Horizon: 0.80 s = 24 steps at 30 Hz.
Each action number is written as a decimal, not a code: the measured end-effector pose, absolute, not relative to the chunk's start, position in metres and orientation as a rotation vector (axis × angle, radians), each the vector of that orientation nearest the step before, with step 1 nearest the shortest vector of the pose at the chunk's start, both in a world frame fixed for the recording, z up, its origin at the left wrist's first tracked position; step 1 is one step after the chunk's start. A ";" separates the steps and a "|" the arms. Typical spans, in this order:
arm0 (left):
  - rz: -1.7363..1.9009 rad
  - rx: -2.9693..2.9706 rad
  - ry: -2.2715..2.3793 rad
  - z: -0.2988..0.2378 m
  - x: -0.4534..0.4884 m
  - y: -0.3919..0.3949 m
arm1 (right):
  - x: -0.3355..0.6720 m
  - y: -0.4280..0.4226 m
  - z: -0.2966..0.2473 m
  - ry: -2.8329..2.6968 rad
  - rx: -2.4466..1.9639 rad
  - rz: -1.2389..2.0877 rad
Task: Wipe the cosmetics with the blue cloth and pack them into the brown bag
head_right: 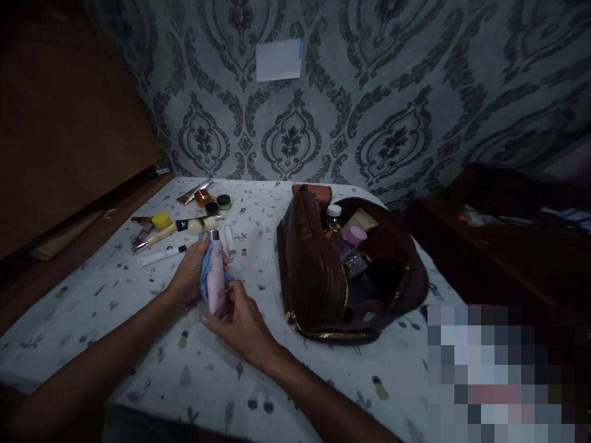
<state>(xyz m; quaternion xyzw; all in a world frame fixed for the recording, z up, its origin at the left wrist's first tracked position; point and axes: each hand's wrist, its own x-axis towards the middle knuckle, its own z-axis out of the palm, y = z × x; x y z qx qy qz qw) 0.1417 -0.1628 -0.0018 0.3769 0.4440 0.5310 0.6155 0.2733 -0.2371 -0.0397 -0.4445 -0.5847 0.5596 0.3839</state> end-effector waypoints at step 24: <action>0.843 1.278 0.888 -0.014 0.136 -0.164 | 0.289 -0.221 -0.039 -1.420 -1.021 1.352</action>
